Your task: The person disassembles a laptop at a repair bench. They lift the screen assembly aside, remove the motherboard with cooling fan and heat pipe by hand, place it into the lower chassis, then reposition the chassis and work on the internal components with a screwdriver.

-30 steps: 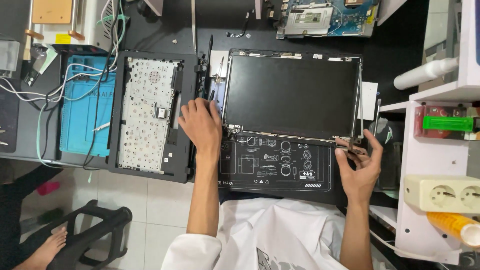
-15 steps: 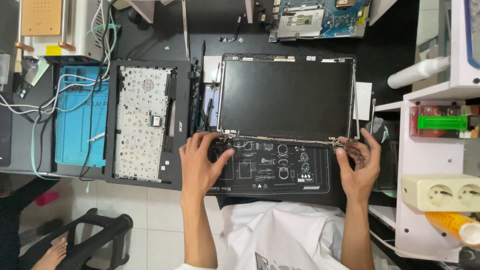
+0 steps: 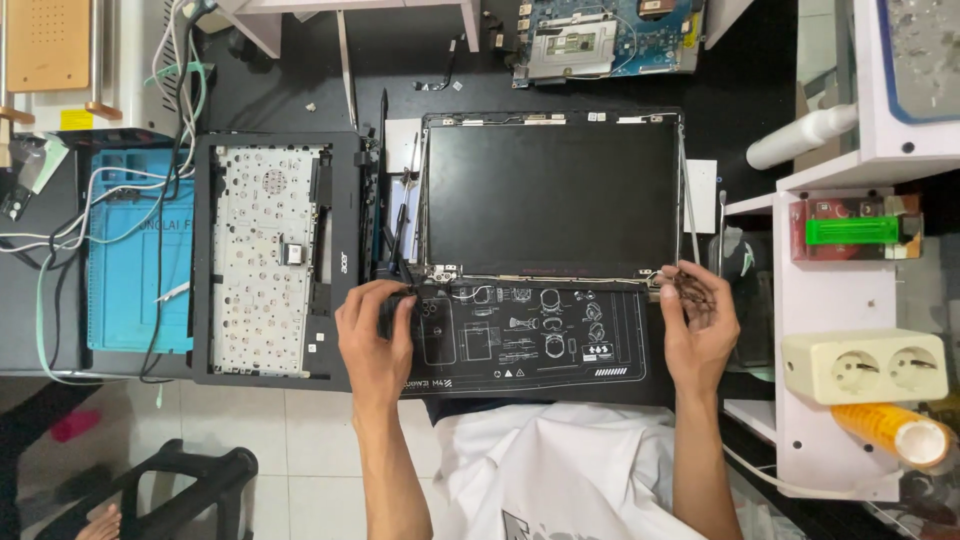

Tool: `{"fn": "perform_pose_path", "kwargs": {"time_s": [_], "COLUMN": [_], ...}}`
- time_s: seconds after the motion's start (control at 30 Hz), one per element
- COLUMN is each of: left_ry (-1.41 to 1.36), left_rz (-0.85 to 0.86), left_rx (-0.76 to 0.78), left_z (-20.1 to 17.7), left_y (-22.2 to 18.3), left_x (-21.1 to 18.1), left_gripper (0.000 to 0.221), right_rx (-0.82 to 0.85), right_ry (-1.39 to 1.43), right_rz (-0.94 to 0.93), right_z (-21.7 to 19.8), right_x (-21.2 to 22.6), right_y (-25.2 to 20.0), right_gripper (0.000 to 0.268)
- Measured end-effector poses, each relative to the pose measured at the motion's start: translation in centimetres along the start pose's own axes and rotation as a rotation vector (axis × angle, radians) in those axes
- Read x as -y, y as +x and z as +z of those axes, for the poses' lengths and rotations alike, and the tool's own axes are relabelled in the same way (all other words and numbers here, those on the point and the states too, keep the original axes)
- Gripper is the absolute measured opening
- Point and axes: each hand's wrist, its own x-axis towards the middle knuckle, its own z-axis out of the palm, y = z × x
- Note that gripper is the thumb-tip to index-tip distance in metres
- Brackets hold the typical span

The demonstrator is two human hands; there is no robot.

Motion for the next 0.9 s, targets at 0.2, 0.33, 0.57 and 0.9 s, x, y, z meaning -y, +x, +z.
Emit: {"fn": "perform_pose_path", "kwargs": {"time_s": [0.2,0.33,0.57,0.9], "left_ry": [0.005,0.042,0.077,0.225], "left_rz": [0.048,0.020,0.107,0.209], "left_rx": [0.089,0.139,0.079,0.185], "left_z": [0.1,0.5,0.7,3.4], "left_y": [-0.4,-0.8,-0.8,-1.0], "left_x": [0.1,0.9,0.0,-2.2], "left_gripper": [0.016,0.017,0.026,0.009], "right_rx": [0.028,-0.015,-0.086,-0.078], "right_ry": [-0.019,0.071,0.046,0.068], "right_rz": [-0.038,0.015,0.033,0.077], "right_z": [-0.4,-0.5,-1.2,-1.6], "right_x": [0.1,0.0,-0.6,-4.3], "right_y": [-0.2,0.0,0.1,-1.0], "right_gripper": [0.034,0.035,0.044,0.019]}}
